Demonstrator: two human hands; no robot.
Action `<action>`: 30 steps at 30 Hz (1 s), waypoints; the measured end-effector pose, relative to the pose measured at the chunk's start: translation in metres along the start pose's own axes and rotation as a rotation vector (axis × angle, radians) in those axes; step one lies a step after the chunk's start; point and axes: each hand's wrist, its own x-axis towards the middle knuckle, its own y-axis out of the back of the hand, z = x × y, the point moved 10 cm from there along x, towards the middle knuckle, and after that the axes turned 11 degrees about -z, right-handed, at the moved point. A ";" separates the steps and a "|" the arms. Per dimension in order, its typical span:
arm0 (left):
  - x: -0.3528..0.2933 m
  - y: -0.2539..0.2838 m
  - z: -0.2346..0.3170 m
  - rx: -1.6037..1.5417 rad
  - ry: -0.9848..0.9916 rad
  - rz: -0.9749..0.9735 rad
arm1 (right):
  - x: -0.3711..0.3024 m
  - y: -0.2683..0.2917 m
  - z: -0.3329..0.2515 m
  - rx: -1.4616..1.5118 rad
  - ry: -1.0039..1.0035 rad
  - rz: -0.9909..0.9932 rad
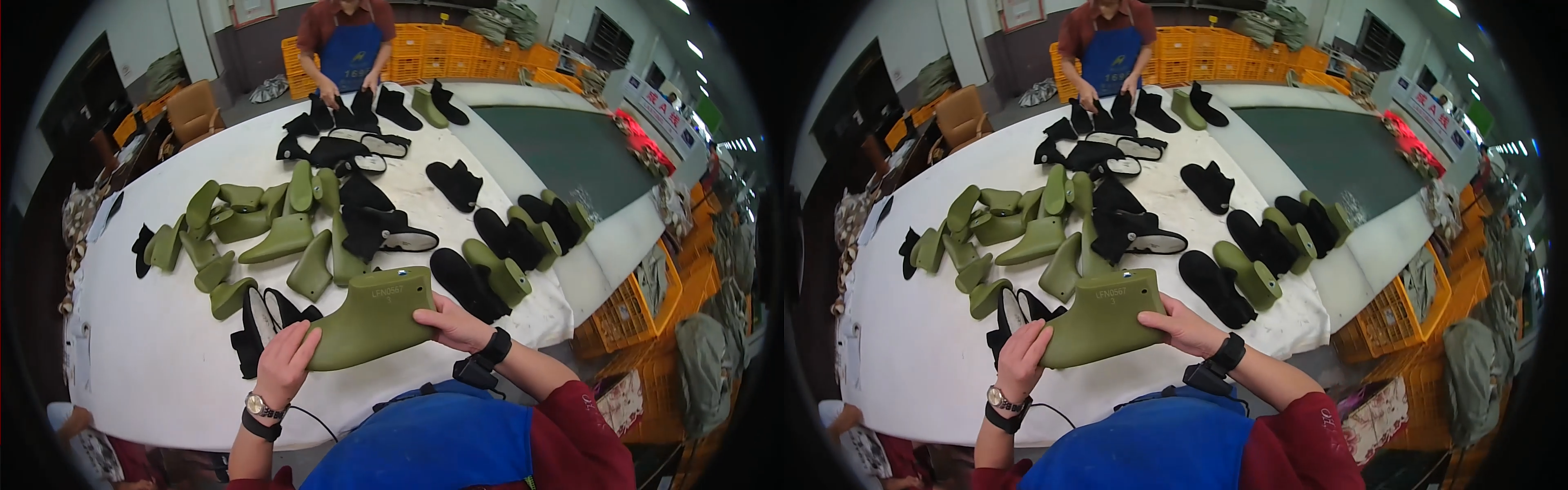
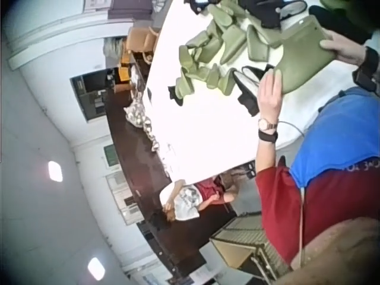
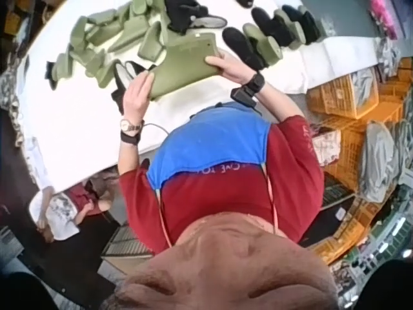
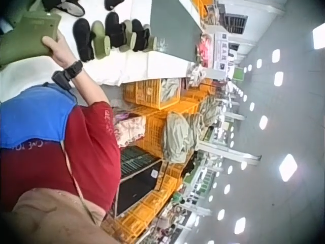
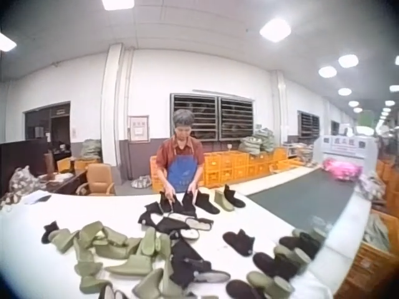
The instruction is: Sorting and organizing shoe lasts and uppers in a shoe manufacturing facility.
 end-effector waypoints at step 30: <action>-0.041 -0.216 -0.051 -2.747 1.137 0.449 | 0.071 0.010 0.062 -0.721 -0.073 -0.328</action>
